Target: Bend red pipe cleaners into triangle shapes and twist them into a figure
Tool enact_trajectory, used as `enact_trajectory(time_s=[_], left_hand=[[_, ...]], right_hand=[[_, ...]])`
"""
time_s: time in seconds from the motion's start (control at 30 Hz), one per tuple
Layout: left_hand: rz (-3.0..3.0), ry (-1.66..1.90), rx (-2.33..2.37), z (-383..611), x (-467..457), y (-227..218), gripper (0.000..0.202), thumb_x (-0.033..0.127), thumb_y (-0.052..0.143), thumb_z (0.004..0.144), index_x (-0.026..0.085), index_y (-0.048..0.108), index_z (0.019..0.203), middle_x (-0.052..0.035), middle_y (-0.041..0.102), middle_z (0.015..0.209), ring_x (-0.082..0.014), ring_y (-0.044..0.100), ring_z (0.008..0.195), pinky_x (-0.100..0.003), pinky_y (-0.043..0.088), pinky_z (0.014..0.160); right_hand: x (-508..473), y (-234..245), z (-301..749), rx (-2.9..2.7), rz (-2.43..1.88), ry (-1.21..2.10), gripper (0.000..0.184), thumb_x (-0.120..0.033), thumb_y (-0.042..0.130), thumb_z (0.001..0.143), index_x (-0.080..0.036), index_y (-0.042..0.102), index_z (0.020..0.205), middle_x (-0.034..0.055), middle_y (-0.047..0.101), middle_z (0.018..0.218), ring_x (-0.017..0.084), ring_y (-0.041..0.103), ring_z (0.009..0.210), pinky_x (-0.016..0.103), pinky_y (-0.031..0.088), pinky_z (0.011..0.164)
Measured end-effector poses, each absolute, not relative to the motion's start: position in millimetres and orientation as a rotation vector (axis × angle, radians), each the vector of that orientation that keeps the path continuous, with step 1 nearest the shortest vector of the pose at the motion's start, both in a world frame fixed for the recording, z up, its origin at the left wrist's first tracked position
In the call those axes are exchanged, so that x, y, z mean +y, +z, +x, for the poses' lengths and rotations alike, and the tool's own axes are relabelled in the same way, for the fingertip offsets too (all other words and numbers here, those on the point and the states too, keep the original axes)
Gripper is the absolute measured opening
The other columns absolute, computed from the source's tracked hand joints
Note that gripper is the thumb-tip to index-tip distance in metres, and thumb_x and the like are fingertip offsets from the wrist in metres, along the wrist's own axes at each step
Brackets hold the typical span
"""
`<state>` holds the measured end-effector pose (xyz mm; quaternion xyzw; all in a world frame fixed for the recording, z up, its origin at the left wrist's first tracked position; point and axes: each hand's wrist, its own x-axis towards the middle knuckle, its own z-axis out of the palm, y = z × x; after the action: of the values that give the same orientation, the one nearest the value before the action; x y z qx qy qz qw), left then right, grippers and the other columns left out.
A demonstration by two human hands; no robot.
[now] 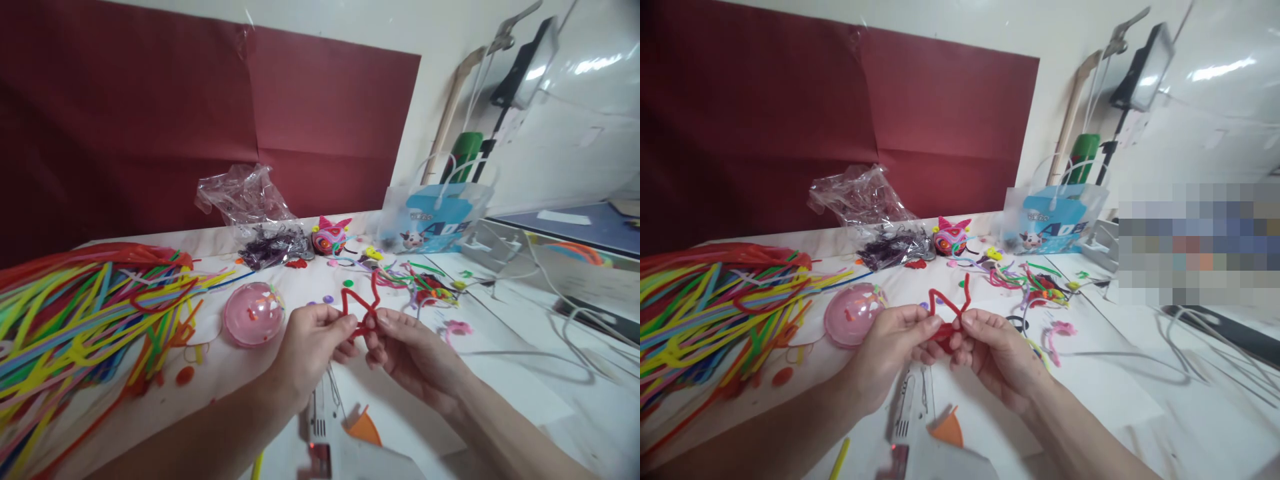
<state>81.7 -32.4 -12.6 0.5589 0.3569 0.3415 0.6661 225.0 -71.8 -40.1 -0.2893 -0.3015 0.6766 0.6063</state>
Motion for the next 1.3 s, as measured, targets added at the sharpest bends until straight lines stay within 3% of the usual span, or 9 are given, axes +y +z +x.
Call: enact_trajectory(time_s=[0.1, 0.2, 0.33, 0.5, 0.87, 1.17, 1.3], left_hand=[[1.336, 0.754, 0.788, 76.5, -28.3, -5.9, 0.03, 0.039, 0.062, 0.069, 0.01, 0.06, 0.07, -0.0045, 0.062, 0.062, -0.0113, 0.056, 0.057, -0.022, 0.042, 0.054], [1.406, 0.874, 0.794, 73.3, -22.6, -1.1, 0.026, 0.033, 0.066, 0.066, 0.011, 0.063, 0.079, -0.0028, 0.063, 0.068, -0.0107, 0.056, 0.061, -0.021, 0.042, 0.055], [1.509, 0.889, 0.791, 72.8, -16.9, -1.4, 0.011, 0.023, 0.064, 0.066, 0.013, 0.062, 0.065, 0.0012, 0.058, 0.057, -0.0077, 0.05, 0.052, -0.019, 0.038, 0.05], [1.496, 0.91, 0.791, 72.3, -13.6, -5.6, 0.015, 0.022, 0.063, 0.066, 0.014, 0.055, 0.056, 0.0044, 0.052, 0.048, -0.0054, 0.042, 0.043, -0.018, 0.033, 0.044], [1.459, 0.972, 0.841, 72.5, -12.1, -12.1, 0.017, 0.026, 0.062, 0.067, 0.014, 0.052, 0.058, 0.0048, 0.047, 0.045, -0.0065, 0.041, 0.04, -0.019, 0.03, 0.041], [1.644, 0.973, 0.796, 71.9, -16.5, -5.0, 0.014, 0.02, 0.059, 0.071, 0.014, 0.054, 0.058, 0.0044, 0.05, 0.046, -0.0067, 0.046, 0.045, -0.018, 0.036, 0.046], [1.684, 0.962, 0.795, 71.1, -17.7, -6.1, 0.014, 0.019, 0.058, 0.071, 0.014, 0.053, 0.059, 0.0045, 0.05, 0.047, -0.007, 0.045, 0.046, -0.018, 0.036, 0.046]], right_hand=[[-71.9, -40.7, 226.7, -0.711, -0.684, 1.593, 0.014, -0.024, 0.074, 0.065, -0.012, 0.065, 0.064, 0.001, 0.065, 0.051, 0.007, 0.055, 0.038, 0.02, 0.049, 0.045], [-71.2, -43.2, 227.2, -0.744, -0.707, 1.644, 0.015, -0.024, 0.073, 0.066, -0.011, 0.066, 0.065, 0.0012, 0.065, 0.05, 0.007, 0.054, 0.036, 0.019, 0.048, 0.044], [-70.4, -45.8, 226.5, -0.756, -0.727, 1.672, 0.015, -0.023, 0.072, 0.067, -0.011, 0.065, 0.064, 0.0016, 0.065, 0.051, 0.007, 0.055, 0.037, 0.019, 0.049, 0.044], [-69.8, -48.1, 226.3, -0.732, -0.713, 1.678, 0.013, -0.02, 0.074, 0.066, -0.011, 0.064, 0.063, 0.002, 0.066, 0.052, 0.007, 0.056, 0.037, 0.021, 0.051, 0.045], [-72.7, -46.7, 218.0, -0.721, -0.696, 1.599, 0.01, -0.017, 0.071, 0.068, -0.012, 0.065, 0.062, 0.0015, 0.066, 0.053, 0.007, 0.054, 0.04, 0.024, 0.054, 0.054], [-76.0, -46.4, 216.4, -0.651, -0.667, 1.735, 0.014, -0.023, 0.07, 0.068, -0.014, 0.061, 0.063, 0.003, 0.067, 0.053, 0.011, 0.06, 0.042, 0.026, 0.054, 0.048], [-74.3, -48.7, 217.2, -0.645, -0.668, 1.752, 0.013, -0.019, 0.071, 0.066, -0.014, 0.06, 0.061, 0.0041, 0.067, 0.053, 0.012, 0.061, 0.042, 0.024, 0.054, 0.046]])
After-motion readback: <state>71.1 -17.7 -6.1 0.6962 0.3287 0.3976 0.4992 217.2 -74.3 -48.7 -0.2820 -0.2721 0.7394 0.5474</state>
